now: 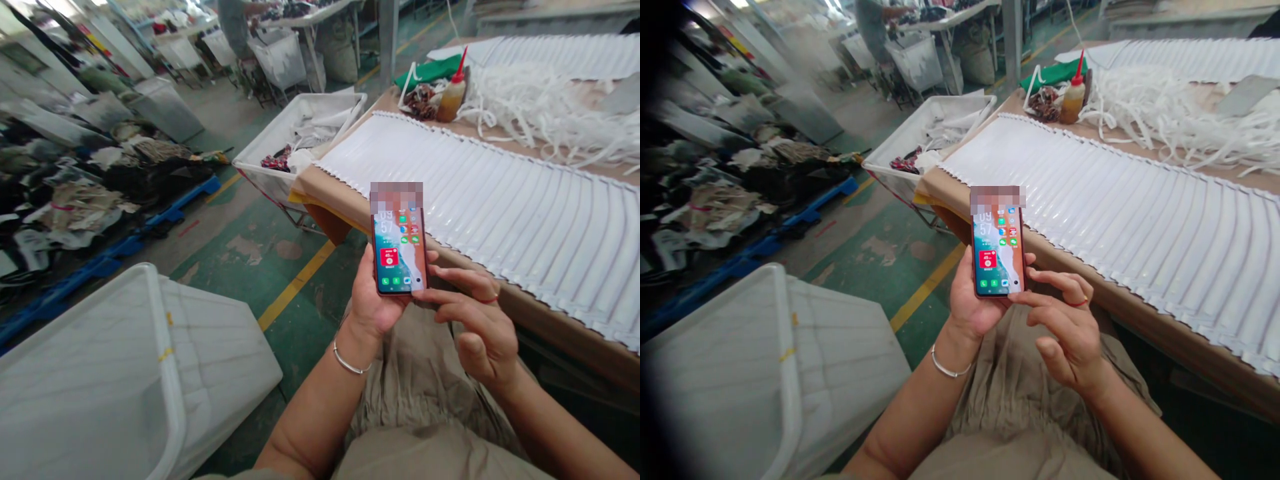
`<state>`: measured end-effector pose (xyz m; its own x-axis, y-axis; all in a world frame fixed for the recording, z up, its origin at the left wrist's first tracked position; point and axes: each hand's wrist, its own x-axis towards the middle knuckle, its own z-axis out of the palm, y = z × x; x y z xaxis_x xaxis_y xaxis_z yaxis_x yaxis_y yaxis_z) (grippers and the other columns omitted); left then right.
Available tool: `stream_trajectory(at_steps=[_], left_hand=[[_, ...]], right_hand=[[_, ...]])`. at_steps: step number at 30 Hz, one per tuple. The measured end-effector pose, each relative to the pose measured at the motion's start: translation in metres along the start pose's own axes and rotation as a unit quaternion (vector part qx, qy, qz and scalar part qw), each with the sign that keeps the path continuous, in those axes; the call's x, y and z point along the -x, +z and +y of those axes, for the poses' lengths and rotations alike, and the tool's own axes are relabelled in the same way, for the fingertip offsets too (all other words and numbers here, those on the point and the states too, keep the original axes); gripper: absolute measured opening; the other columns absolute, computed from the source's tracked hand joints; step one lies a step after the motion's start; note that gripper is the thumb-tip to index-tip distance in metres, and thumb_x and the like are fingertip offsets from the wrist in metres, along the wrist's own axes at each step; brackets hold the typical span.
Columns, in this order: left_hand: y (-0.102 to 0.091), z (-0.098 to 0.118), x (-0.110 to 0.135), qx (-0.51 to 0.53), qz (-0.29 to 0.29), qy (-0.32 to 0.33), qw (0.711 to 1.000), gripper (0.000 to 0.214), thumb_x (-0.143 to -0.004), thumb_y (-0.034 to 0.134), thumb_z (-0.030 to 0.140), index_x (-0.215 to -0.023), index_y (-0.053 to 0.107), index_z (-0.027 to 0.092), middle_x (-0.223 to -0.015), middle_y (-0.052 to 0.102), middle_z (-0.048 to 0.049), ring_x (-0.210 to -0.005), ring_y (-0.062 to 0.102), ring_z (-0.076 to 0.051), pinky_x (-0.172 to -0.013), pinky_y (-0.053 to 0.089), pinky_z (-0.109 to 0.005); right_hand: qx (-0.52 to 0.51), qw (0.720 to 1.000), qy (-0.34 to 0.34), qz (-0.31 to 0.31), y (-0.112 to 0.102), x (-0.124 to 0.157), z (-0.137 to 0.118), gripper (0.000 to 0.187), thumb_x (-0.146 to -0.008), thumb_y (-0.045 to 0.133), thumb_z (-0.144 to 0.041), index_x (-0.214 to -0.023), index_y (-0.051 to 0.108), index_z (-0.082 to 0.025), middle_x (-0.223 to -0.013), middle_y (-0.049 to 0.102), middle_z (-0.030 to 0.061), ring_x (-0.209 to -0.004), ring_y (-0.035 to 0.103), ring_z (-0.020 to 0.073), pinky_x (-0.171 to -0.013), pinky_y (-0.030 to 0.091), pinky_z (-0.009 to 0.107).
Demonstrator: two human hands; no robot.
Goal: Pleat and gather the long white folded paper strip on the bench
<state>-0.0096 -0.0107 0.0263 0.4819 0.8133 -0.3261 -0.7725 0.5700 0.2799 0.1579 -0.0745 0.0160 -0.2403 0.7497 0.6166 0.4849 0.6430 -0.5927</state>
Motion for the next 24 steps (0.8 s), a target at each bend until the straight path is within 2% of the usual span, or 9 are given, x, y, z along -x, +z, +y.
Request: stream_trajectory(at_steps=[4,8,10,12,14,17,20,22,24], left_hand=[[-0.004,0.001,0.001,0.004,-0.024,-0.006,1.0,0.076,-0.101,0.026,0.065,-0.138,0.062,0.008,-0.115,0.075,-0.0195,-0.092,0.072,-0.027,-0.078,0.055,-0.036],[-0.007,0.002,0.001,0.004,-0.02,-0.008,1.0,0.077,-0.101,0.028,0.067,-0.134,0.064,0.007,-0.116,0.074,-0.0204,-0.093,0.072,-0.028,-0.073,0.056,-0.035],[-0.009,0.003,-0.001,0.004,-0.021,-0.014,1.0,0.079,-0.1,0.028,0.068,-0.131,0.066,0.006,-0.116,0.074,-0.0219,-0.093,0.072,-0.029,-0.071,0.058,-0.036],[-0.011,0.002,-0.003,0.0,-0.03,-0.02,0.999,0.08,-0.1,0.028,0.068,-0.129,0.066,0.004,-0.119,0.072,-0.0236,-0.094,0.071,-0.03,-0.068,0.06,-0.039],[-0.012,-0.001,-0.004,-0.008,-0.043,-0.022,0.999,0.08,-0.098,0.032,0.069,-0.13,0.066,0.004,-0.12,0.072,-0.0247,-0.094,0.071,-0.03,-0.066,0.061,-0.039],[-0.012,-0.013,-0.006,-0.023,-0.045,-0.03,0.998,0.079,-0.094,0.044,0.071,-0.129,0.067,0.004,-0.113,0.074,-0.0251,-0.09,0.073,-0.031,-0.064,0.06,-0.038],[-0.017,-0.027,-0.011,-0.042,-0.009,-0.042,0.998,0.073,-0.095,0.047,0.068,-0.121,0.072,0.004,-0.109,0.075,-0.0263,-0.087,0.073,-0.031,-0.06,0.059,-0.037],[-0.024,-0.034,-0.018,-0.046,-0.003,-0.065,0.997,0.071,-0.095,0.048,0.067,-0.119,0.075,0.006,-0.108,0.076,-0.026,-0.085,0.074,-0.031,-0.059,0.059,-0.037],[-0.029,-0.036,-0.026,-0.052,-0.019,-0.101,0.993,0.069,-0.094,0.052,0.067,-0.119,0.075,0.007,-0.11,0.076,-0.0252,-0.089,0.073,-0.032,-0.063,0.06,-0.039]], right_hand=[[-0.012,1.0,0.008,0.009,0.001,0.001,-0.004,0.043,-0.106,0.034,-0.049,-0.087,0.062,-0.023,-0.108,0.077,0.0063,-0.131,0.055,0.0358,-0.108,0.036,0.062],[-0.014,1.0,0.011,0.012,-0.003,0.001,-0.004,0.042,-0.106,0.035,-0.048,-0.088,0.063,-0.023,-0.11,0.076,0.0072,-0.131,0.054,0.0353,-0.109,0.034,0.063],[-0.021,0.999,0.018,0.025,-0.005,0.0,-0.002,0.036,-0.105,0.039,-0.043,-0.091,0.065,-0.022,-0.112,0.076,0.008,-0.13,0.055,0.0348,-0.107,0.037,0.061],[-0.024,0.997,0.039,0.066,-0.006,-0.004,0.003,0.025,-0.102,0.047,-0.036,-0.098,0.068,-0.022,-0.111,0.076,0.0082,-0.124,0.059,0.0326,-0.104,0.043,0.057],[-0.015,0.988,0.098,0.117,-0.007,-0.011,0.01,0.02,-0.1,0.054,-0.031,-0.108,0.071,-0.023,-0.112,0.074,0.0079,-0.115,0.063,0.0278,-0.1,0.048,0.05],[-0.036,0.953,0.255,0.158,-0.012,-0.03,0.025,0.034,-0.101,0.055,-0.041,-0.129,0.066,-0.025,-0.115,0.07,0.0071,-0.096,0.065,0.019,-0.084,0.053,0.037],[-0.15,0.898,0.398,0.11,-0.025,-0.055,0.043,0.055,-0.101,0.046,-0.06,-0.14,0.059,-0.024,-0.111,0.07,0.0071,-0.076,0.06,0.0147,-0.064,0.048,0.03],[-0.199,0.875,0.437,0.055,-0.037,-0.071,0.052,0.062,-0.1,0.042,-0.066,-0.136,0.064,-0.02,-0.103,0.071,0.0065,-0.072,0.056,0.0141,-0.063,0.045,0.03],[-0.202,0.874,0.442,0.019,-0.049,-0.083,0.059,0.063,-0.099,0.043,-0.068,-0.124,0.071,-0.018,-0.095,0.071,0.0055,-0.075,0.055,0.0145,-0.069,0.044,0.031]])
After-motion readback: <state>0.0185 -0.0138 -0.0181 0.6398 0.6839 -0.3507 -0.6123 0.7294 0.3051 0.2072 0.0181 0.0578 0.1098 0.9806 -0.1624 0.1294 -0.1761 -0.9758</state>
